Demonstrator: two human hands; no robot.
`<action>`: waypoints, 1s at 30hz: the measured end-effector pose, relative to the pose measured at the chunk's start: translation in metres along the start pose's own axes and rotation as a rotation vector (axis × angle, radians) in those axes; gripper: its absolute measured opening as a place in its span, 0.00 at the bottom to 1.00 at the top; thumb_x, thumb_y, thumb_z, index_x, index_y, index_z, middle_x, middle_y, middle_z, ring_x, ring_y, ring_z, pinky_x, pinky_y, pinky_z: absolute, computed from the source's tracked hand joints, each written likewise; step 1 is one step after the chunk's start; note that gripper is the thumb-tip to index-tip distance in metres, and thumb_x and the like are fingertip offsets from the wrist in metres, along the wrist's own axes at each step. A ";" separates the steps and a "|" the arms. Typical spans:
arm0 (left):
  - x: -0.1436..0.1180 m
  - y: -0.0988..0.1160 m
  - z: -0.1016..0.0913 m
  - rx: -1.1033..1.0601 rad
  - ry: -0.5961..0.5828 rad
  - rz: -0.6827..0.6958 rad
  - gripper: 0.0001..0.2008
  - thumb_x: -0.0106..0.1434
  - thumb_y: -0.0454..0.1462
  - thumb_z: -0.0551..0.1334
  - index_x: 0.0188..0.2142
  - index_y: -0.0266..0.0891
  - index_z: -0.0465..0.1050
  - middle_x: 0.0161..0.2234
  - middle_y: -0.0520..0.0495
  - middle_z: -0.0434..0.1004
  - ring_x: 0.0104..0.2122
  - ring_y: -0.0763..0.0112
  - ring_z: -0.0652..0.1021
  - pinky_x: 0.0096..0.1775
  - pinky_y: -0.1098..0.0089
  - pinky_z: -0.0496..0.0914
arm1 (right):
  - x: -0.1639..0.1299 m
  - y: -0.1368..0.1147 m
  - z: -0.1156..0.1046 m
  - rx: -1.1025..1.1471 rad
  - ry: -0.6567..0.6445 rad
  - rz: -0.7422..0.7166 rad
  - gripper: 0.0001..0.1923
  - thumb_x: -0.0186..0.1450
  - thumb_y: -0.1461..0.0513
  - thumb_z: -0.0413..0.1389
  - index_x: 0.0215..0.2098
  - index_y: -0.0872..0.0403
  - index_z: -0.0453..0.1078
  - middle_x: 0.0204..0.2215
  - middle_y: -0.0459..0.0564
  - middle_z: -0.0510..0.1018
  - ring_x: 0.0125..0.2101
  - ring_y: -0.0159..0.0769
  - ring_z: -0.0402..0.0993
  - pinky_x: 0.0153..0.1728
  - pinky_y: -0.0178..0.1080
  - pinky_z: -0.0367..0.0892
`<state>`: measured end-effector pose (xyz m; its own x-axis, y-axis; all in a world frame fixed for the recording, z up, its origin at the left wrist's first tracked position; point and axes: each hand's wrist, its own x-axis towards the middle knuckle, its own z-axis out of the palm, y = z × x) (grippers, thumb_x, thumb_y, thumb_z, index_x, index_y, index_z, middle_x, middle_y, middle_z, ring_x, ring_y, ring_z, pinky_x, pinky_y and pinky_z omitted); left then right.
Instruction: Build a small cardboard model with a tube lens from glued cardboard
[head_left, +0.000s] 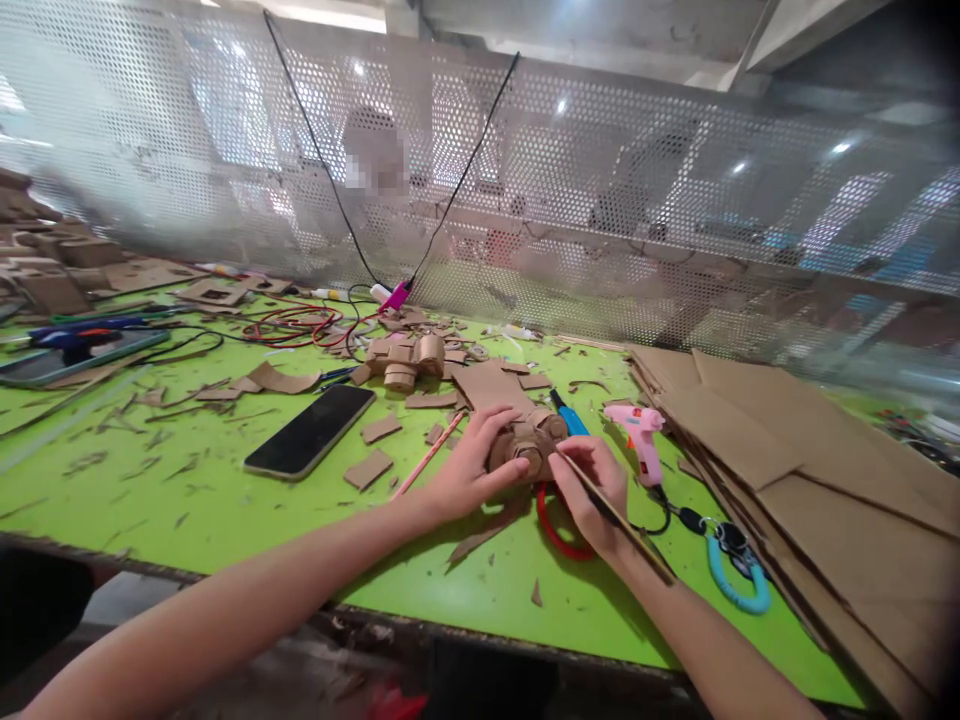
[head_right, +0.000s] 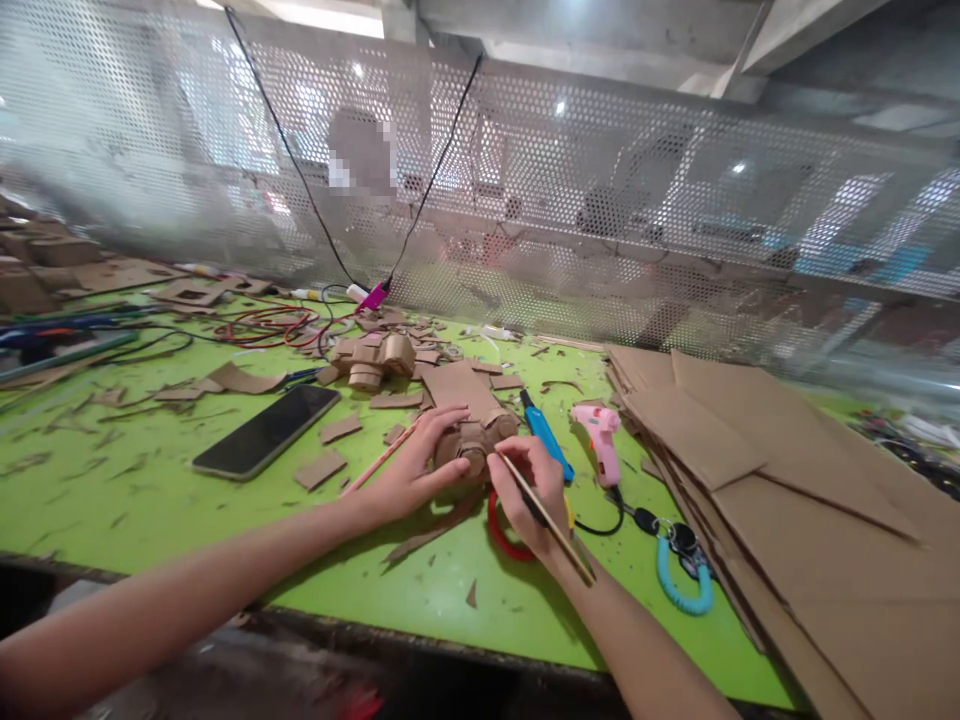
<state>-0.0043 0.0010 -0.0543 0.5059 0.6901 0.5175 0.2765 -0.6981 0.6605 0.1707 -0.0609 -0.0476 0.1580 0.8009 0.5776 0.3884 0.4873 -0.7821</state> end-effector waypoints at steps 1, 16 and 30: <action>0.000 0.000 0.000 -0.008 -0.012 0.009 0.24 0.63 0.46 0.56 0.56 0.39 0.58 0.57 0.38 0.59 0.59 0.59 0.61 0.60 0.59 0.56 | -0.002 0.001 0.000 -0.043 -0.015 -0.041 0.04 0.60 0.62 0.57 0.35 0.51 0.67 0.25 0.43 0.73 0.24 0.30 0.70 0.25 0.32 0.67; 0.007 -0.005 -0.004 -0.058 -0.021 -0.175 0.23 0.63 0.47 0.55 0.53 0.37 0.59 0.53 0.39 0.67 0.53 0.59 0.68 0.55 0.59 0.61 | 0.005 -0.008 -0.010 -0.323 0.020 -0.277 0.07 0.59 0.63 0.59 0.26 0.51 0.64 0.15 0.39 0.70 0.14 0.28 0.65 0.17 0.32 0.61; 0.008 -0.002 -0.005 -0.097 -0.028 -0.262 0.23 0.63 0.48 0.55 0.52 0.38 0.59 0.53 0.40 0.68 0.54 0.60 0.68 0.56 0.61 0.61 | 0.032 0.016 -0.043 -0.370 -0.307 -0.308 0.22 0.67 0.66 0.45 0.59 0.48 0.55 0.56 0.54 0.69 0.58 0.42 0.64 0.57 0.51 0.62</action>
<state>-0.0050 0.0088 -0.0487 0.4503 0.8381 0.3080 0.3224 -0.4743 0.8192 0.2209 -0.0422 -0.0315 -0.2621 0.7327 0.6281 0.6755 0.6041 -0.4229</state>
